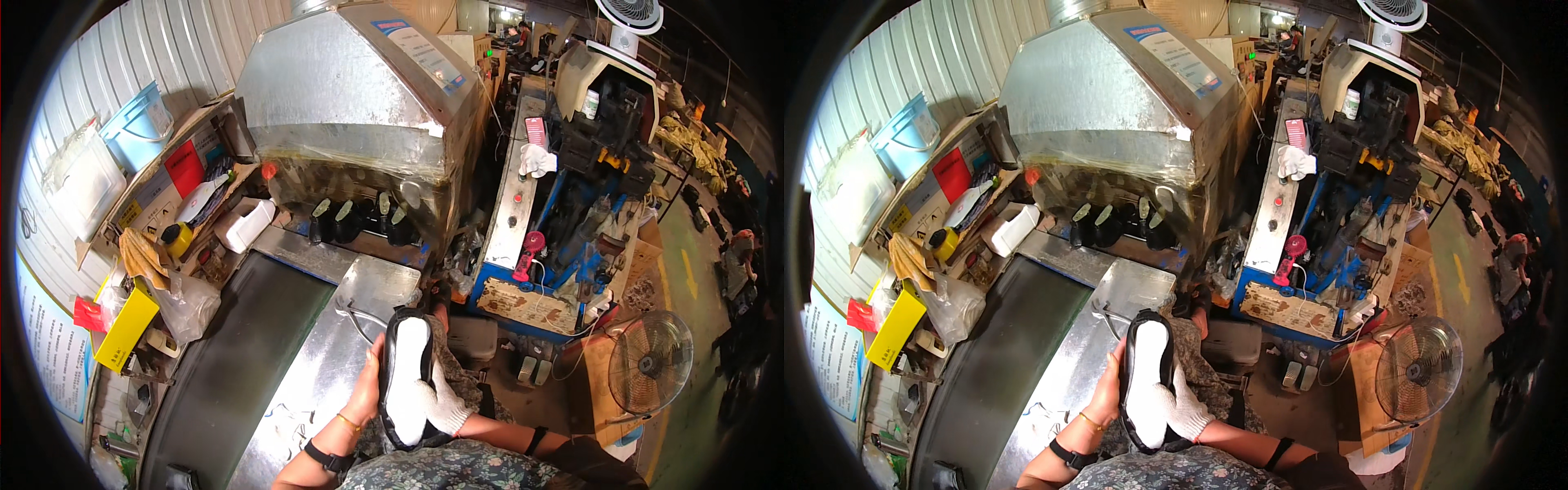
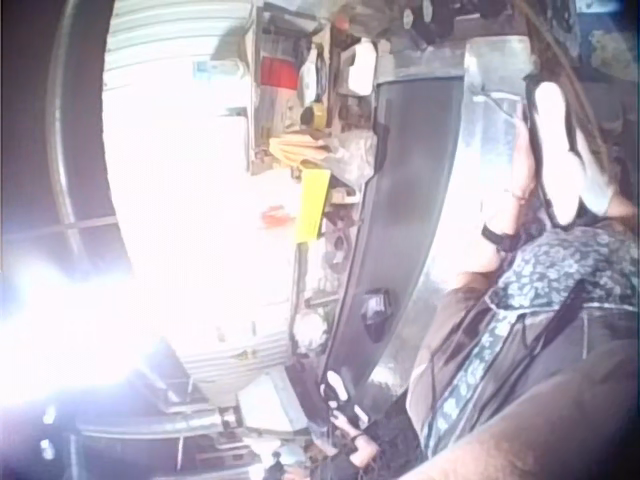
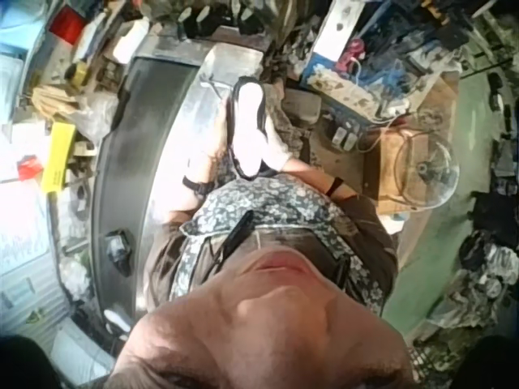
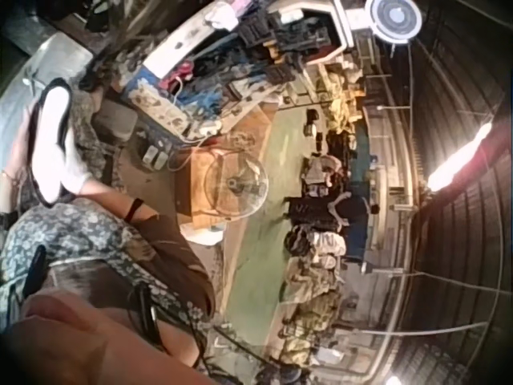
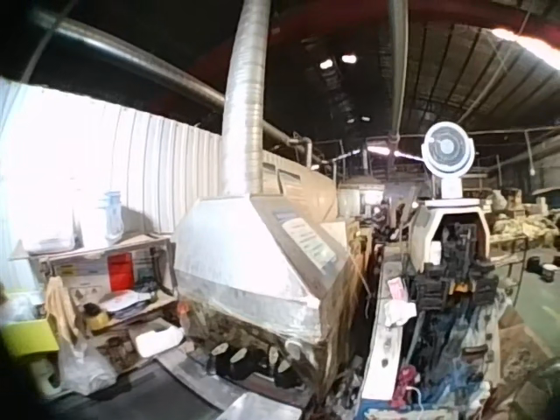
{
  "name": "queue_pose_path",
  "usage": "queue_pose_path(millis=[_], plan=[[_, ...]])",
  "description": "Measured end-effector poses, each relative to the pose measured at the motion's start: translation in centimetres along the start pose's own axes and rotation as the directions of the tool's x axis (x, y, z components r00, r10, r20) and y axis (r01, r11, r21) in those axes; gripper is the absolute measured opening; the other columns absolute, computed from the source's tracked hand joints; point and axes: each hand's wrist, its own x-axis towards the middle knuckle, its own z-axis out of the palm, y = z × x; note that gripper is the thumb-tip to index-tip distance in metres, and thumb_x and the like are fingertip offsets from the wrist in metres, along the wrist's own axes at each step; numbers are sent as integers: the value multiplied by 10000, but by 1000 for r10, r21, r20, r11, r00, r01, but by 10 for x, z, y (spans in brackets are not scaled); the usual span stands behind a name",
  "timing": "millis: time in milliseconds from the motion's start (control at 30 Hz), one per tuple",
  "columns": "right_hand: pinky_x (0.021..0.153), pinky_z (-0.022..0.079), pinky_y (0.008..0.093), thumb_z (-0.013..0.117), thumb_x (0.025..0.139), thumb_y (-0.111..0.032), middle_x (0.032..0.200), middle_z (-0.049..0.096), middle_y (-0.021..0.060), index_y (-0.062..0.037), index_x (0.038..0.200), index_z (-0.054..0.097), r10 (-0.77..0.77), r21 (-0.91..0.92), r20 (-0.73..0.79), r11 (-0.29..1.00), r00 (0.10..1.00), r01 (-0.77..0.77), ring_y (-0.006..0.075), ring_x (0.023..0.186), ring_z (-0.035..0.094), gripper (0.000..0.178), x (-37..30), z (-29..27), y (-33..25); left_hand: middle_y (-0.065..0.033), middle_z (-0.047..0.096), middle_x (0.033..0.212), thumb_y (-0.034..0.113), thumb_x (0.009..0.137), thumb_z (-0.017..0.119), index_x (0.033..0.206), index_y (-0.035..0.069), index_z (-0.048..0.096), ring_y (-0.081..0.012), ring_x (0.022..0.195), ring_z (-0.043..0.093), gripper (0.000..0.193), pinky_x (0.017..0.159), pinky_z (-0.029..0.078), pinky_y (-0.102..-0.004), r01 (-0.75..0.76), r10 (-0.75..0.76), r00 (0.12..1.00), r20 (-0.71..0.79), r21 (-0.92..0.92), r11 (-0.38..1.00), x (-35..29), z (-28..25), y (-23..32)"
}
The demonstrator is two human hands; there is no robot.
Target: Manually assemble shoe components, including lasting and attaching soles at a factory station.
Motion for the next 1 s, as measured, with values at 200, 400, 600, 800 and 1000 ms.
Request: queue_pose_path(millis=[200, 400, 600, 800, 1000], plan=[[1139, 238, 355, 477, 988, -292, 1523, 206, 272, 42, 1488, -4, -41, -79, 51, 996, 998, 44, 329, 1425, 243, 770, -9, -8, 5, -93, 392, 1474, 531, 1013, 302, 1448, 54, 370, -201, 1359, 344, 648, 1144, 243, -349, 121, -88, 975, 205, -154, 981, 52, -3, 36], [1046, 340, 391, 351, 994, -499, 1310, 472, 311, 22, 1427, 247, 169, -324, 322, 944, 932, -60, 387, 1253, 472, 685, 11, -54, -13, -8, 529, 1093, 232, 955, 583, 1204, 83, 465, -107, 1040, 485, 313, 930, 396, -269, -8, -7, 994, 105, 146, 989, 56, 2, 36], [949, 424, 300, 341, 1037, -385, 1170, 594, 99, 14, 1291, 496, 83, 562, 5, 824, 997, -71, 198, 1064, 557, 497, 85, -52, 30, 8, 533, 1083, 108, 913, 606, 1240, 69, 481, -90, 985, 486, 351, 892, 402, -239, -103, 94, 993, 68, 142, 985, 45, 20, 33], [1050, 376, 291, 502, 987, -199, 1309, 568, 105, 36, 1321, 515, -108, 482, 89, 874, 990, 52, 178, 1211, 518, 409, 116, -34, -27, -39, 518, 1255, 151, 928, 600, 1383, 51, 450, -127, 1123, 469, 489, 971, 376, -254, -202, 175, 979, 103, 392, 898, 53, 0, 24], [953, 426, 345, 572, 906, -113, 1184, 597, 135, -79, 1287, 574, -328, -72, 40, 941, 944, 330, 275, 1096, 555, 383, 115, -27, -28, -78, 485, 1349, 192, 939, 562, 1431, 50, 374, -185, 1254, 434, 545, 1052, 343, -300, 16, -24, 975, 221, 40, 999, 46, -9, 39]])
